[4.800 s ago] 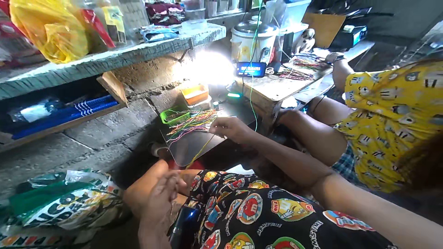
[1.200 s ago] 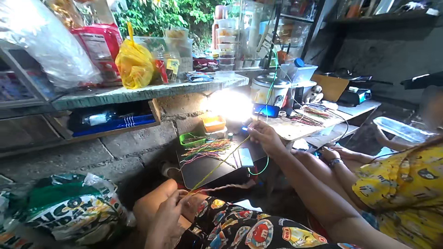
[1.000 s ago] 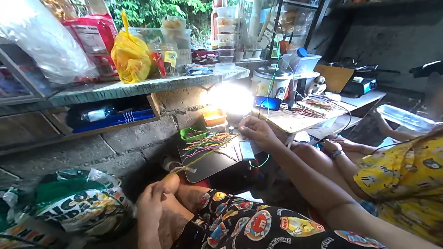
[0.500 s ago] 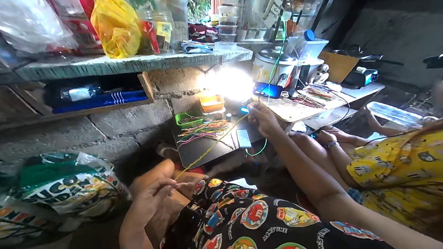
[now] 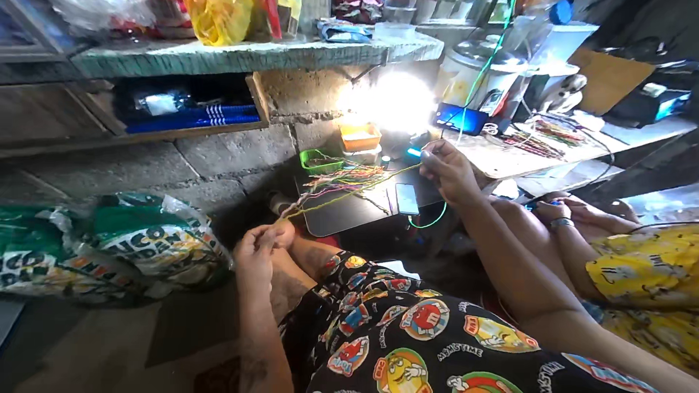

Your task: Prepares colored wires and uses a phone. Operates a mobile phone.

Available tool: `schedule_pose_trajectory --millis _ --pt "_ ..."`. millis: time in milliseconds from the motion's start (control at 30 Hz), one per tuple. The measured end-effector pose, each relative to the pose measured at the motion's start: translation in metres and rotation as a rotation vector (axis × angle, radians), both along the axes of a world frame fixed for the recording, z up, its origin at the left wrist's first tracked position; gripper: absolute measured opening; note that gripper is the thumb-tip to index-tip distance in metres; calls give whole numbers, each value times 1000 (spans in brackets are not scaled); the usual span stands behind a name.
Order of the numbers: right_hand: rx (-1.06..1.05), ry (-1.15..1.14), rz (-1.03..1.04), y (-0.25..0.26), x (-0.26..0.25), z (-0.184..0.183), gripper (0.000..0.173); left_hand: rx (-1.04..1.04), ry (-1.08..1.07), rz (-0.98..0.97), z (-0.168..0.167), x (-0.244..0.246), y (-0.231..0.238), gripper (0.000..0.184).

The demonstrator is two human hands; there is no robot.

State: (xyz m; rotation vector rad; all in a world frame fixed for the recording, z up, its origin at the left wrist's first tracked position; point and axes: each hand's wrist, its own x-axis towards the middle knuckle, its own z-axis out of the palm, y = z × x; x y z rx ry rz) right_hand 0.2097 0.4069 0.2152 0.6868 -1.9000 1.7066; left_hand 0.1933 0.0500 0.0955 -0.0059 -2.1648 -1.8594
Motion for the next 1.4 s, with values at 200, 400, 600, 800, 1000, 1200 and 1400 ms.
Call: schedule_pose_trajectory --millis 200,400,600,800,1000,1200,1400 --pt "-104 -265 -191 39 -15 -53 5 579 -25 -47 9 0 6 15" --pt "-124 -304 -257 54 -11 -54 3 497 53 -152 -2 0 12 21" --pt "-176 -353 -388 24 3 -14 11 429 160 -280 -3 5 7 25" --pt "-175 -239 -354 47 -6 -8 6 436 277 -498 -6 2 6 15" --pt "-145 -261 -327 66 -15 -36 5 567 330 -739 -10 7 4 10" --pt "-214 -285 -370 60 -10 -34 9 17 32 -496 1 15 7 17" --pt "-218 -267 -289 72 -12 -42 8 -414 160 -279 -14 7 17 21"
